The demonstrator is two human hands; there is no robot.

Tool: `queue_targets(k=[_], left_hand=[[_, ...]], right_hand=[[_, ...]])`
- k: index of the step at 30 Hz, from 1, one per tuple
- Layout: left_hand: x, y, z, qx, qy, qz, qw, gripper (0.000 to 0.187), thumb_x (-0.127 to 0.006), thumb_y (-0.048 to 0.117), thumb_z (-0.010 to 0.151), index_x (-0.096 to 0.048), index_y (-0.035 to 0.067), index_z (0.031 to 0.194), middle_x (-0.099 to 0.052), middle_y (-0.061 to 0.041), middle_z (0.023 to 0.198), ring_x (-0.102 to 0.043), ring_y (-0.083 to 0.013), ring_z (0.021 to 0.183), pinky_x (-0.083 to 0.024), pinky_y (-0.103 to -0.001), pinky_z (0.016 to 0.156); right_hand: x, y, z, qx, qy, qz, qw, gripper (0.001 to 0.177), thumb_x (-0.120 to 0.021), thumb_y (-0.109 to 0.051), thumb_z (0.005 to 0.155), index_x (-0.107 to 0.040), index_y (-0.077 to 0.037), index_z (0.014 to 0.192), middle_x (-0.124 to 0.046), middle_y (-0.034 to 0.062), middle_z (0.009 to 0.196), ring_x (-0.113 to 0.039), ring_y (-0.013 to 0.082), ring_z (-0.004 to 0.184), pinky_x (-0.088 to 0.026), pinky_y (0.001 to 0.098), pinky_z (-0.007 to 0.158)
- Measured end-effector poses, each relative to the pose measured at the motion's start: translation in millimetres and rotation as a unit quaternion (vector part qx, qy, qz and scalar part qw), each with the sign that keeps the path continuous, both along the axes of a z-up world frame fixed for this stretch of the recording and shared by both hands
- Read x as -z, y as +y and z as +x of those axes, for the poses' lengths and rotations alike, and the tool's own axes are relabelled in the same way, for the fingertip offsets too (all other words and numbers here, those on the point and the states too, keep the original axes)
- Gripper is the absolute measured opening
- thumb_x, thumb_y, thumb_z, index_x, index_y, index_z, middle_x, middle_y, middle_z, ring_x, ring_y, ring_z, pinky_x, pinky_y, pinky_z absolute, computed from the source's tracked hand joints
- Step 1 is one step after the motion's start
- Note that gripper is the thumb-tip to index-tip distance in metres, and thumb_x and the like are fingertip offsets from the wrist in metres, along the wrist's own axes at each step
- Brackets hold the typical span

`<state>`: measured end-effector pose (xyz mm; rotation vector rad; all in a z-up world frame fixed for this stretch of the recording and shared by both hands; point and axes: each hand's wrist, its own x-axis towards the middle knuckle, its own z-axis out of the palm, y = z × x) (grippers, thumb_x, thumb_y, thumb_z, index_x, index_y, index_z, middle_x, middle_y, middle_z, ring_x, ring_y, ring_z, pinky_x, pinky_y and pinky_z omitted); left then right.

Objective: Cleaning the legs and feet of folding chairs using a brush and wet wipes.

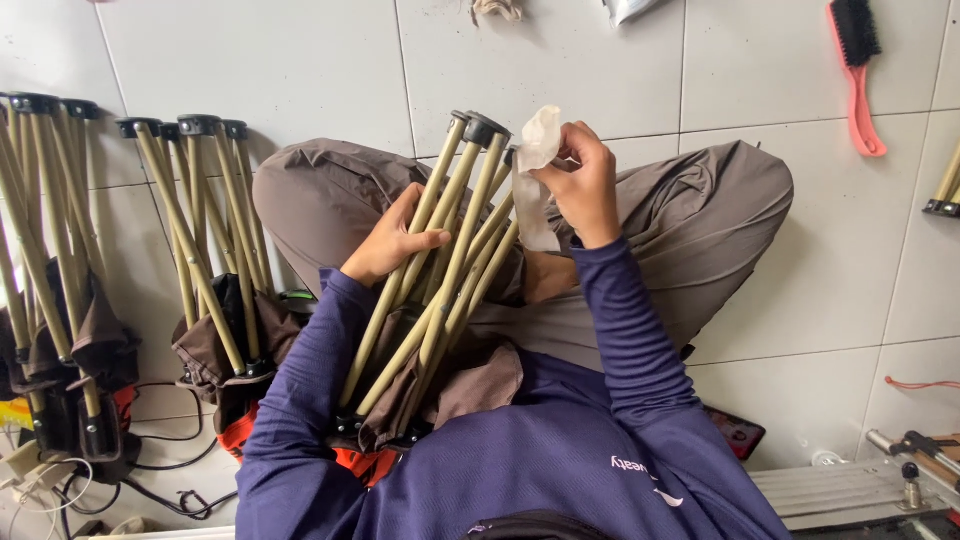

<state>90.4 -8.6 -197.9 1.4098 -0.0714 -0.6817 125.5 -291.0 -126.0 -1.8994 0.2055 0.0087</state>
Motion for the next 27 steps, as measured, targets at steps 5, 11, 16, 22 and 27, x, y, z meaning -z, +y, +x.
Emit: queue_targets(k=[5, 11, 16, 22, 27], left_hand=[[-9, -1, 1, 0.007, -0.006, -0.009, 1.0, 0.053, -0.09, 0.026, 0.077, -0.055, 0.003, 0.109, -0.066, -0.012, 0.079, -0.069, -0.0201, 0.073, -0.055, -0.031, 0.062], [10, -2, 0, 0.021, -0.021, -0.001, 1.0, 0.055, -0.091, 0.028, 0.077, -0.055, 0.003, 0.11, -0.067, -0.013, 0.08, -0.071, -0.0223, 0.075, -0.056, -0.034, 0.063], [10, 0, 0, 0.02, -0.025, -0.004, 0.999, 0.054, -0.091, 0.027, 0.076, -0.055, 0.003, 0.108, -0.067, -0.011, 0.078, -0.07, -0.0199, 0.073, -0.056, -0.033, 0.063], [12, 1, 0, 0.029, -0.023, -0.016, 0.999, 0.055, -0.092, 0.028, 0.076, -0.055, 0.003, 0.108, -0.067, -0.011, 0.076, -0.07, -0.0196, 0.072, -0.056, -0.032, 0.062], [9, 2, 0, 0.027, -0.028, -0.012, 0.999, 0.054, -0.092, 0.029, 0.077, -0.055, 0.005, 0.108, -0.066, -0.011, 0.078, -0.068, -0.0189, 0.074, -0.055, -0.033, 0.065]], right_hand=[[-15, -12, -8, -0.087, 0.039, 0.065, 0.993, 0.014, -0.08, -0.003, 0.081, -0.07, -0.007, 0.091, -0.053, -0.0015, 0.086, -0.052, 0.0075, 0.091, -0.055, 0.0311, 0.089], [-13, 15, -7, -0.007, -0.034, -0.055, 0.998, 0.03, -0.075, -0.003, 0.07, -0.049, -0.001, 0.084, -0.04, 0.0075, 0.081, -0.052, 0.0167, 0.084, -0.048, 0.0282, 0.081], [-28, 19, -6, -0.02, -0.098, -0.131, 0.986, 0.02, -0.074, -0.003, 0.079, -0.054, -0.002, 0.081, -0.045, 0.0099, 0.078, -0.06, 0.0223, 0.076, -0.05, 0.0268, 0.071], [-36, -3, -18, -0.057, -0.076, -0.057, 0.994, 0.013, -0.078, -0.002, 0.088, -0.067, -0.006, 0.082, -0.058, 0.0065, 0.078, -0.062, 0.013, 0.08, -0.053, 0.0271, 0.073], [-12, -25, -32, -0.089, -0.077, 0.09, 0.989, 0.012, -0.07, 0.005, 0.094, -0.075, -0.004, 0.098, -0.068, 0.0124, 0.096, -0.067, 0.0219, 0.094, -0.057, 0.0388, 0.086]])
